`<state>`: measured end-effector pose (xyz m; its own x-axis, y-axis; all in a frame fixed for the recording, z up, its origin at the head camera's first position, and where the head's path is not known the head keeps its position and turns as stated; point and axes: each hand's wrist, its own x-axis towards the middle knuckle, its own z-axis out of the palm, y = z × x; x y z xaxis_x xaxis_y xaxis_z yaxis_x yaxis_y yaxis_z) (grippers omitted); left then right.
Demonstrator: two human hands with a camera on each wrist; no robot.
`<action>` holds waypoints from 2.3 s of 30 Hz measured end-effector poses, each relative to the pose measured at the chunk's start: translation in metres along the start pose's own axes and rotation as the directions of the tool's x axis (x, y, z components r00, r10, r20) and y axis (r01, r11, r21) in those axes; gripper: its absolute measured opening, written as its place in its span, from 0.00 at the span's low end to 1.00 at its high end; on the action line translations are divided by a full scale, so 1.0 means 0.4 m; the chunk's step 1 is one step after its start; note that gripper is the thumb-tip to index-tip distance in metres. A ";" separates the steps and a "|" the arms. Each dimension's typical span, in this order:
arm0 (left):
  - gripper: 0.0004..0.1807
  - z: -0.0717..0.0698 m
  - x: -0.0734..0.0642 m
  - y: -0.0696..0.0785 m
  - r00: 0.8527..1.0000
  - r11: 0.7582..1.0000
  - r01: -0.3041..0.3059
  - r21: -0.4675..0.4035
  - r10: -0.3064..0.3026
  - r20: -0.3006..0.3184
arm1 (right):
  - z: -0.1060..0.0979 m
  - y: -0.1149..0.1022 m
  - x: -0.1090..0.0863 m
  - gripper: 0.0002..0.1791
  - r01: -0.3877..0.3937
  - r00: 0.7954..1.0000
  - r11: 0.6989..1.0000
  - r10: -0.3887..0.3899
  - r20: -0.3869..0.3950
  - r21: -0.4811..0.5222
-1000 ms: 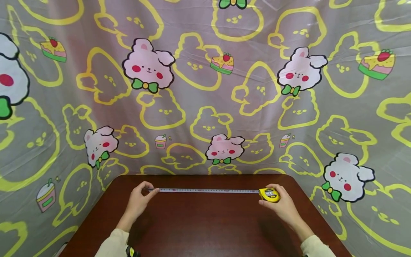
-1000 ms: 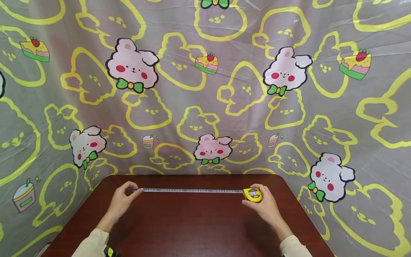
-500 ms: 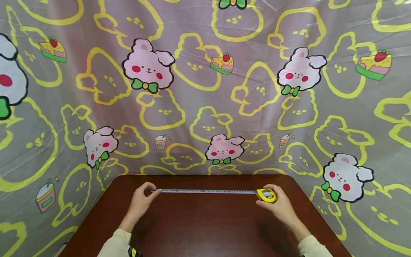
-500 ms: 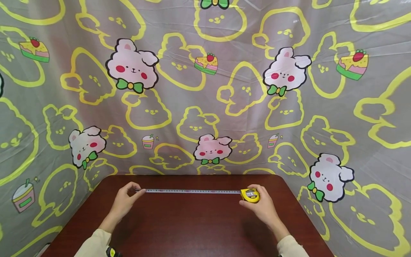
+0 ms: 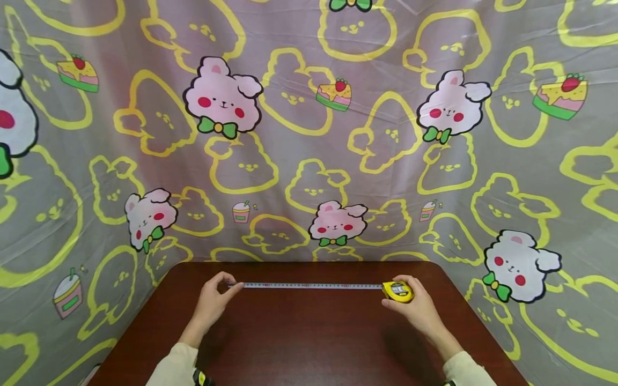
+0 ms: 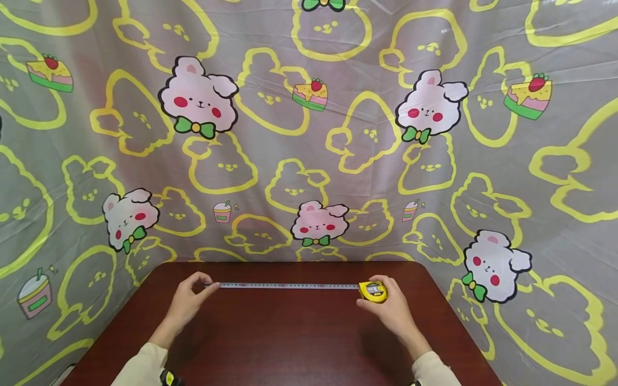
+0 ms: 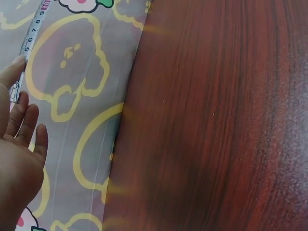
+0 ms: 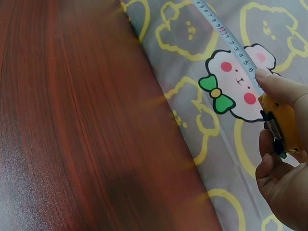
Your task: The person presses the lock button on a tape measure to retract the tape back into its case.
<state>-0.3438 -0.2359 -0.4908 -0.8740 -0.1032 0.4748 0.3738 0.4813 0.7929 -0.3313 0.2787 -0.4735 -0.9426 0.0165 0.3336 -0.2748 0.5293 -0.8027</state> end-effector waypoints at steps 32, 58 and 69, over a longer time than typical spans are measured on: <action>0.11 0.044 0.013 0.021 1.000 0.998 -0.029 -0.056 0.030 0.010 | 0.027 -0.018 0.012 0.36 0.016 1.000 1.000 -0.016 -0.002 -0.002; 0.10 0.086 0.020 0.048 0.997 0.996 -0.065 -0.063 0.067 0.034 | 0.058 -0.030 0.015 0.35 0.011 1.000 0.999 -0.011 -0.003 0.030; 0.10 0.112 0.019 0.049 0.995 0.994 -0.090 -0.067 0.092 0.034 | 0.071 -0.035 0.013 0.36 0.005 1.000 0.999 -0.005 0.000 0.032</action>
<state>-0.3569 -0.1884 -0.4887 -0.8460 -0.0285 0.5323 0.4705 0.4295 0.7708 -0.3379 0.2474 -0.4745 -0.9412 0.0140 0.3376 -0.2854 0.5020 -0.8165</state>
